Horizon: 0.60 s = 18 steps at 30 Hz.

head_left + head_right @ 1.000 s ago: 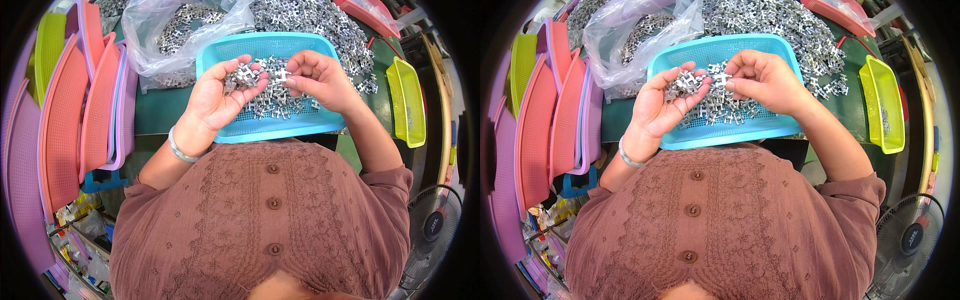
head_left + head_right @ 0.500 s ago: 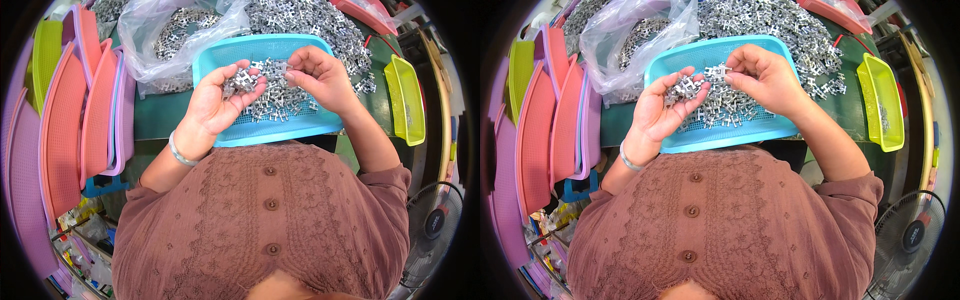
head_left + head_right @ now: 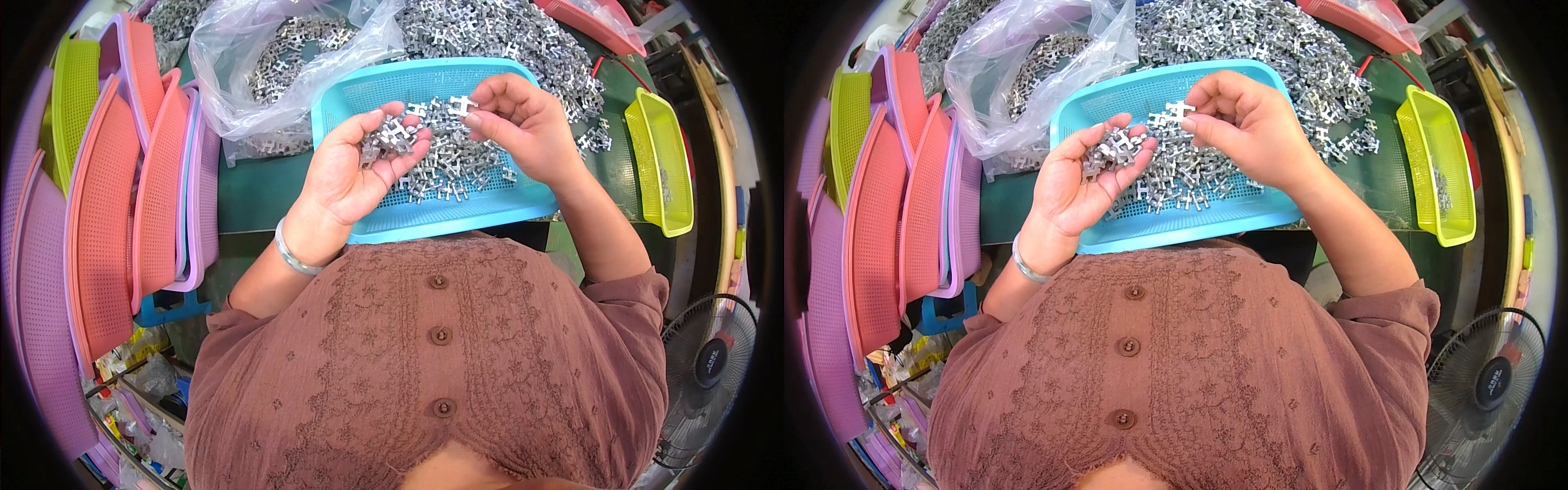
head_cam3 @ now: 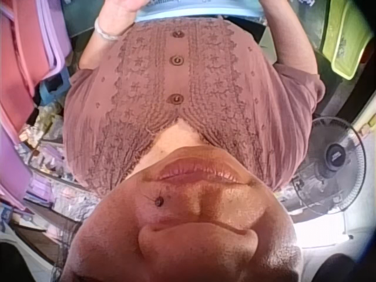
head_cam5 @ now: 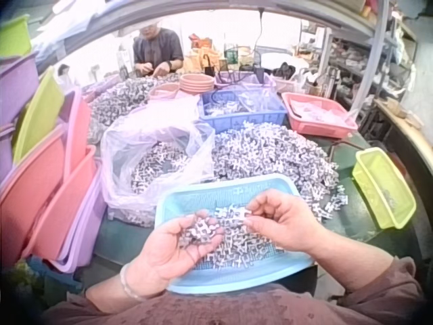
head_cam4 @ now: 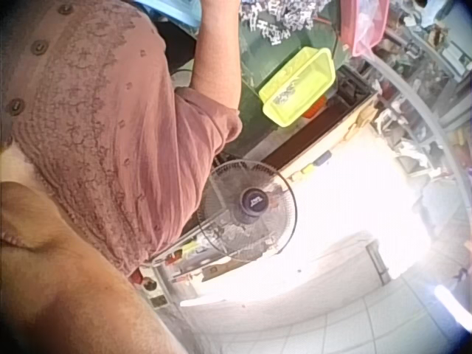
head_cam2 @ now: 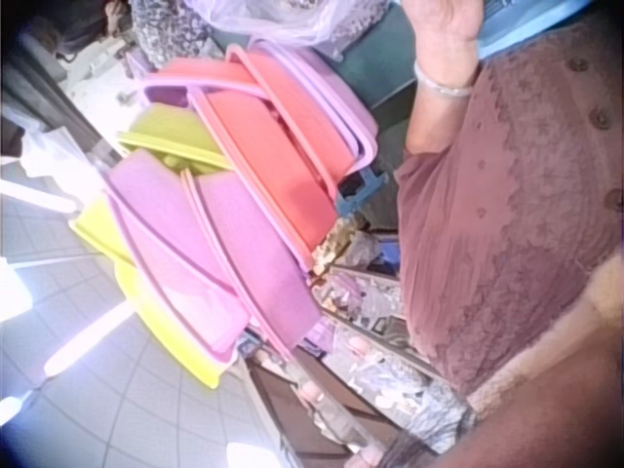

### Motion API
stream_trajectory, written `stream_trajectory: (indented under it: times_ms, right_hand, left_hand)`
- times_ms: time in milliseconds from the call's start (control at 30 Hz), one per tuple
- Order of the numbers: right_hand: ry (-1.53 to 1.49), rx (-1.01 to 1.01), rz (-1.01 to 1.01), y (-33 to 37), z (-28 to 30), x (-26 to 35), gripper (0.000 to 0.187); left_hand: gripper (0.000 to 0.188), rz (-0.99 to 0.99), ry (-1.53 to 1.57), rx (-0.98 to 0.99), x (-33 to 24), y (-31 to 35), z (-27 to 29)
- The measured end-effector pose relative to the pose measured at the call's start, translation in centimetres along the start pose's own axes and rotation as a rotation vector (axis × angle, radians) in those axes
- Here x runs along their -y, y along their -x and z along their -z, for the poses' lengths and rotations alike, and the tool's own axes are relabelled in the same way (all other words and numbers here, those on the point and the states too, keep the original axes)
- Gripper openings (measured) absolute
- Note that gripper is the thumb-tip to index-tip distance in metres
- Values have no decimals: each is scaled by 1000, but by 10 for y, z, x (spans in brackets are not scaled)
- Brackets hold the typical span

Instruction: The person sorts small, silver, H-shaped metal fasteners by hand. They pick up handfuls from a large plastic bag and a blue basket, separate the pieces, and place them back into the blue basket. The task is performed at a workbench with multiple colorful baskets and a fan visible in the background.

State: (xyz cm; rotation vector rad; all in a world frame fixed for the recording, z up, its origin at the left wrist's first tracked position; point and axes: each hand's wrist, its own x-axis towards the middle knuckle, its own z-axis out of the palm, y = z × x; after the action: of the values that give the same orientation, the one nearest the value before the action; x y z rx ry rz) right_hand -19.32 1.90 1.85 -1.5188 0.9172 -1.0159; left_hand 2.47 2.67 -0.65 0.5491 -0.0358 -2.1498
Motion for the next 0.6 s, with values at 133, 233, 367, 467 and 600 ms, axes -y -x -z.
stream_trajectory:
  times_ms: [133,233,367,467,600]
  right_hand:
    - [-141,-17,-90,-3,4,2,15]
    - [-244,-18,-118,-3,8,1,16]
    - [-332,10,-136,-5,11,0,16]
    - [-359,11,-117,-5,11,-1,15]
    - [-383,23,-114,-5,12,-2,15]
  left_hand:
    - [28,3,3,12,0,0,1]
    - [29,-13,-13,-8,1,1,-2]
    - [31,-14,-19,-12,1,2,-3]
    - [31,-18,-21,-1,1,1,-2]
    - [30,-14,-20,0,0,0,-1]
